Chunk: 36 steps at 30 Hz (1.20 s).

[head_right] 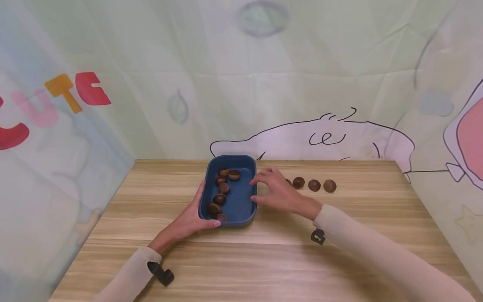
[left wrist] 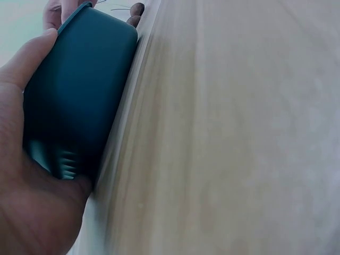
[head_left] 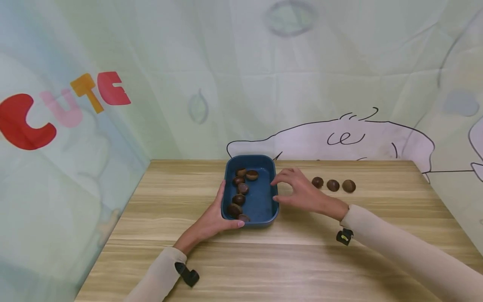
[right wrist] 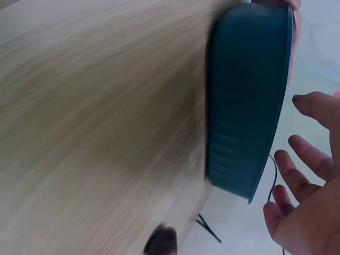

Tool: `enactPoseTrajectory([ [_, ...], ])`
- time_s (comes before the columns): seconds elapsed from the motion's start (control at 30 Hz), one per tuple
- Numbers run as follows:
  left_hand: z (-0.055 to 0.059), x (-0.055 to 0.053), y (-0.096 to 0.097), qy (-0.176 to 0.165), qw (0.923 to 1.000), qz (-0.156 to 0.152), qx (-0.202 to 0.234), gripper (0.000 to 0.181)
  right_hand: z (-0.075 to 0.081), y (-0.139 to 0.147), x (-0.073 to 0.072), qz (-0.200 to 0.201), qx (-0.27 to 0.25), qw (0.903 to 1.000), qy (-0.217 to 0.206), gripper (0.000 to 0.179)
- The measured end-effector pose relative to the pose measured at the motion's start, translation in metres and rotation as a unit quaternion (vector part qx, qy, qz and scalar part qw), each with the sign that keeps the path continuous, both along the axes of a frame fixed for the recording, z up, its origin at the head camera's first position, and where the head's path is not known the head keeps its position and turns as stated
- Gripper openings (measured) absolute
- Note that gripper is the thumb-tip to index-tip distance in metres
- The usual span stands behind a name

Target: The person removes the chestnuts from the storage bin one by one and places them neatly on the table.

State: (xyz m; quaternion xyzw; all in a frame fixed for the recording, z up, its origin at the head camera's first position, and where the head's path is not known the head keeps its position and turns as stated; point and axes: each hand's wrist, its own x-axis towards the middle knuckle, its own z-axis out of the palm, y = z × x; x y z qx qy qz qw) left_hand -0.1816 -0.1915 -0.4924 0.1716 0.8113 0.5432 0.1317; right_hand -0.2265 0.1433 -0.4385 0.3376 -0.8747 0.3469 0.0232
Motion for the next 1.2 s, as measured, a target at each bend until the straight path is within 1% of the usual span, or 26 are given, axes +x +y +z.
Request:
enactPoseTrajectory([
  [0.2,-0.001,-0.001,0.001,0.0,1.0,0.001,-0.002,0.141,-0.001,-0.016,-0.004,0.023,0.0,0.9996,0.015,0.036],
  [0.37,-0.001,-0.002,0.001,0.0,1.0,-0.005,0.0,0.139,-0.006,-0.029,-0.009,0.047,0.003,0.9986,0.024,0.037],
  [0.6,-0.002,-0.001,-0.001,-0.004,0.9999,0.003,-0.015,0.14,-0.009,-0.05,-0.013,0.086,0.03,0.9952,0.035,0.039],
  [0.8,-0.001,0.001,-0.001,-0.01,0.9996,0.008,-0.026,0.139,-0.009,-0.067,-0.015,0.11,0.054,0.9919,0.034,0.041],
  [0.9,0.0,0.001,0.0,-0.009,0.9996,0.007,-0.026,0.139,-0.009,-0.074,-0.018,0.124,0.066,0.9892,0.041,0.042],
  [1.0,0.001,0.001,0.0,-0.006,0.9997,0.004,-0.023,0.139,-0.009,-0.079,-0.022,0.145,0.086,0.9847,0.045,0.045],
  [1.2,0.001,0.0,0.0,-0.004,0.9999,0.001,-0.014,0.139,-0.007,-0.09,-0.031,0.197,0.122,0.9723,0.029,0.047],
])
